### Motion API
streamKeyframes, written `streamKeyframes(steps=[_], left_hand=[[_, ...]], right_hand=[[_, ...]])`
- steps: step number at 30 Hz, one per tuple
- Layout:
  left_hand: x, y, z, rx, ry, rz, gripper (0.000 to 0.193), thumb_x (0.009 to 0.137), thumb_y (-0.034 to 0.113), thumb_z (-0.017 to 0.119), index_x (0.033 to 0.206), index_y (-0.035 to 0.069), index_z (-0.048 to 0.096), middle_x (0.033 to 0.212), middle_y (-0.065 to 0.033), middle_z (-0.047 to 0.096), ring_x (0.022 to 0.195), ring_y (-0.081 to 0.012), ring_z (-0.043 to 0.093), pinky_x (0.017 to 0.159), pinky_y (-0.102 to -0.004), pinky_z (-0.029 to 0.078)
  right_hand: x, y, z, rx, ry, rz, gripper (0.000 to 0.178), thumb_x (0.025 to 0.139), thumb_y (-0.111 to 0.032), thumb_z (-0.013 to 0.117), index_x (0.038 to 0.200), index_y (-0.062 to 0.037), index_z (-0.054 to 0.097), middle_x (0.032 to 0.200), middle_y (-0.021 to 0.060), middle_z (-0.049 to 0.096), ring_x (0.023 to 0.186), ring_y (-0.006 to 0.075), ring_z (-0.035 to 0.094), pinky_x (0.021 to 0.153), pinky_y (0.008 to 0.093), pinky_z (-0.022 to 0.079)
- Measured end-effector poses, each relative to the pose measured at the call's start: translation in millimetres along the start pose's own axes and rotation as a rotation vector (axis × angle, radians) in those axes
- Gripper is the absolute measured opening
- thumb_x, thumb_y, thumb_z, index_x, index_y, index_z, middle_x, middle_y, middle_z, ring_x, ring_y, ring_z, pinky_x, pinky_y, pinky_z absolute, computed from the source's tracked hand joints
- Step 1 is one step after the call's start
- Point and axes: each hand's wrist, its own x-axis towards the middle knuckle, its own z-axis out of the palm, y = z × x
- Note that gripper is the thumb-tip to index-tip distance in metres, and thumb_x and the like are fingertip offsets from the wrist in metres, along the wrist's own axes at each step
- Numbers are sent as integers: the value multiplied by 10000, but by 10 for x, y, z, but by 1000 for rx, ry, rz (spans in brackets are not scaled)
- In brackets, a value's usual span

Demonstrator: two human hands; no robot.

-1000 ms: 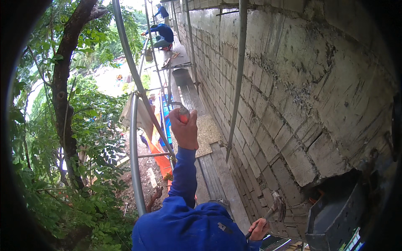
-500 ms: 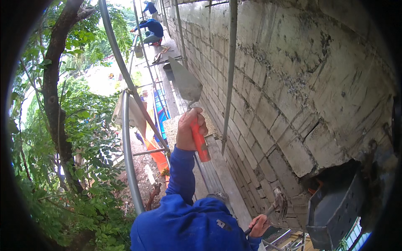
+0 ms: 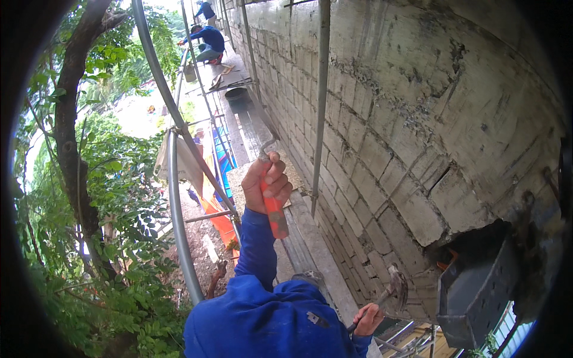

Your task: The person stands on scaffolding and uses a hammer and chisel to chip away at a concrete wall. They repeatedly strike the chisel to remove pieces of the wall surface, focusing on a specific area near a metal fixture.

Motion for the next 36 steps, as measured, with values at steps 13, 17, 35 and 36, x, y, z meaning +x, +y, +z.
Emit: streamKeyframes(steps=[13,17,35,36], left_hand=[[142,-15,81,-42,108,-59,339,1031,322,396,1122,26,536,742,2,501,495,-78,486,502,-271,426],[179,-48,97,-71,93,-72,352,1030,325,403,1134,14,530,753,-4,501,507,-82,488,511,-271,420],[299,-516,204,99,54,-334,466,973,465,480,1205,64,527,798,-24,524,538,-142,493,531,-322,437],[268,-704,231,210,219,-467,573,922,551,513,1243,76,515,858,-53,549,575,-191,522,550,-370,464]], right_hand=[[-24,83,-20,24,-5,-47,643,933,-631,453,642,-60,415,472,24,391,365,109,412,347,247,346],[-33,101,-45,35,-6,-15,645,934,-636,445,638,-64,416,474,23,393,366,111,417,351,248,348],[-73,7,-217,-38,127,-70,636,960,-574,438,595,-53,450,459,22,428,364,116,439,359,255,341],[-78,-4,-264,-44,164,-72,624,963,-558,442,594,-55,452,459,20,431,365,116,441,362,257,338]])
